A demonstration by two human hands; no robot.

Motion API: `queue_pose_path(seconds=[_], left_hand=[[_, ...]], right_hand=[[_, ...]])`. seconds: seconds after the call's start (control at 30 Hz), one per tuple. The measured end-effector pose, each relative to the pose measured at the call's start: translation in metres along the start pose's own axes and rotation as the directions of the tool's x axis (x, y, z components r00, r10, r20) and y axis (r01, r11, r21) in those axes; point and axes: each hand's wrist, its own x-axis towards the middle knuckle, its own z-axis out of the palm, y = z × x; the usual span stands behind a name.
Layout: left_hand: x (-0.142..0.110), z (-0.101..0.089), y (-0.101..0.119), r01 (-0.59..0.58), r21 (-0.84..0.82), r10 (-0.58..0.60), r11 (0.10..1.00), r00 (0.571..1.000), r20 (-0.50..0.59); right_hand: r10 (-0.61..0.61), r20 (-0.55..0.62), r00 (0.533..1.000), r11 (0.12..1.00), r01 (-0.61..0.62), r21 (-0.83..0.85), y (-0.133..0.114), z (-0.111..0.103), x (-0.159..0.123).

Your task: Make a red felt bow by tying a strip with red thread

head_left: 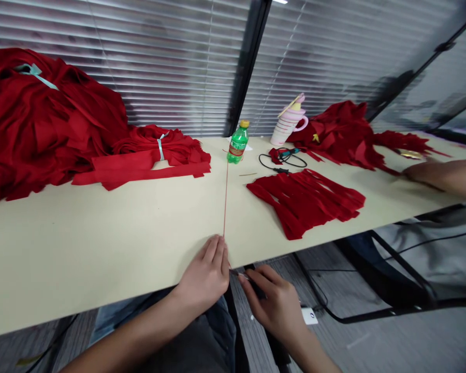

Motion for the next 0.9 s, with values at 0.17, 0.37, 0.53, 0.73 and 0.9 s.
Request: queue_pose_path(seconds=[0.17, 0.37, 0.53, 0.73, 0.9], left_hand=[[0.0004, -0.0004, -0.0006, -0.001, 0.004, 0.001, 1.000, 1.000, -0.008], [0.0002, -0.0001, 0.0002, 0.000, 0.008, 0.000, 1.000, 1.000, 0.003], [-0.0007, 0.0001, 0.0011, 0.005, 0.013, -0.005, 1.000, 1.000, 0.010], [-0.0002, 0.0013, 0.0004, 0.008, 0.008, -0.008, 1.000, 1.000, -0.001], [-0.0001, 0.0005, 0.0000, 0.006, -0.012, -0.006, 1.000, 1.000, 0.001]], right_hand=[[-0.003, -0.002, 1.000, 1.000, 0.003, 0.012, -0.0003, -0.0041, 0.0037], [-0.002, 0.013, 1.000, 1.000, 0.002, 0.021, -0.0011, -0.0027, 0.0040], [0.011, 0.012, 1.000, 1.000, -0.012, 0.027, -0.0001, -0.0016, 0.0032], [0.013, 0.045, 0.999, 0.999, -0.016, 0.051, -0.0015, -0.0034, 0.0055], [0.020, 0.051, 0.999, 0.998, -0.022, 0.058, -0.0024, -0.0035, 0.0067]])
